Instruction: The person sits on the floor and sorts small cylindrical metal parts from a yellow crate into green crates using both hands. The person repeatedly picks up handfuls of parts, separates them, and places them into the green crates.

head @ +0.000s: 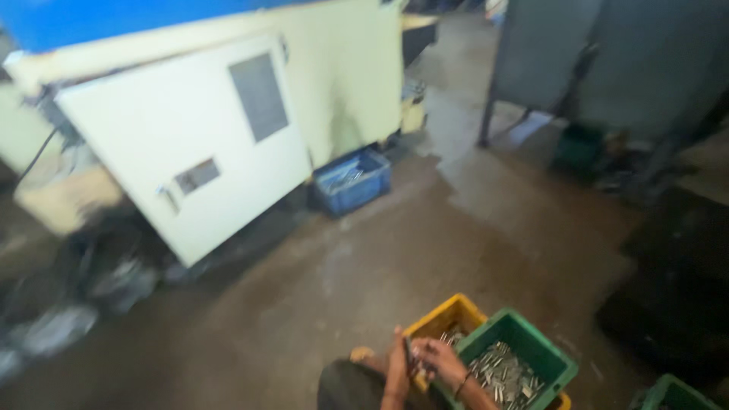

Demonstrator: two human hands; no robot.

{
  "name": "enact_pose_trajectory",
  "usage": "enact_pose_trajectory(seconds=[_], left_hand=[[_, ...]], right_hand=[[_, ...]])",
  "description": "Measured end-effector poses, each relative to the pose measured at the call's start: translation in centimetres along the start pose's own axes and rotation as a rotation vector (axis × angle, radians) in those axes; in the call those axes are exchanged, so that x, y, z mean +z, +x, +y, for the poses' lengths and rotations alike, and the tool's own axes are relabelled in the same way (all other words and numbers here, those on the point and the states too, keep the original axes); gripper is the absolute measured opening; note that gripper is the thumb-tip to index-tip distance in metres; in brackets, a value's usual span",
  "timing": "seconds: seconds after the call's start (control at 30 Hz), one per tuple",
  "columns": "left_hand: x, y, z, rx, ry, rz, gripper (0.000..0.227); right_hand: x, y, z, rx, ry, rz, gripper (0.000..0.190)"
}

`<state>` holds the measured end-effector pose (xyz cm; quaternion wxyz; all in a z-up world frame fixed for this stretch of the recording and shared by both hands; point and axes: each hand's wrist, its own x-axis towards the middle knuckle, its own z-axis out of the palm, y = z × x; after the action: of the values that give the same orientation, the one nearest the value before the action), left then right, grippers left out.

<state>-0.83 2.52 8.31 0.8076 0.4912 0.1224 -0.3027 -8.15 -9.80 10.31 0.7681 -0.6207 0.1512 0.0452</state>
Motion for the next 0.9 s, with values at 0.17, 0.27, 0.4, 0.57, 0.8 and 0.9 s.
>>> enact_pose_trajectory(seconds=[0.17, 0.27, 0.4, 0.57, 0.8, 0.9], left_hand=[[-0.5, 2.4, -0.6, -0.14, 0.053, -0.089, 0.062], [1.2, 4.9, 0.2, -0.081, 0.025, -0.154, 0.062], [6.3, 7.6, 8.0, 0.046, -0.024, -0.183, 0.061], [9.1, 6.0, 10.6, 0.091, 0.033, -0.249, 0.06], [1.0, -0.4, 1.9, 0.183, -0.008, -0.226, 0.06], [-0.9, -0.2, -0.2, 0.019, 0.059, -0.091, 0.062]], right_hand=[[0.0, -0.3, -0.1, -0.002, 0.063, -0.045, 0.033], [-0.6, -0.2, -1.5, -0.018, 0.072, -0.056, 0.029], [-0.8, 4.3, -9.6, -0.085, -0.006, -0.132, 0.025], [-1.1, 4.9, -10.7, -0.166, 0.024, -0.084, 0.019], [1.7, -0.1, -1.1, -0.12, 0.107, -0.117, 0.014], [1.4, -0.2, 0.4, -0.101, -0.035, -0.014, 0.018]])
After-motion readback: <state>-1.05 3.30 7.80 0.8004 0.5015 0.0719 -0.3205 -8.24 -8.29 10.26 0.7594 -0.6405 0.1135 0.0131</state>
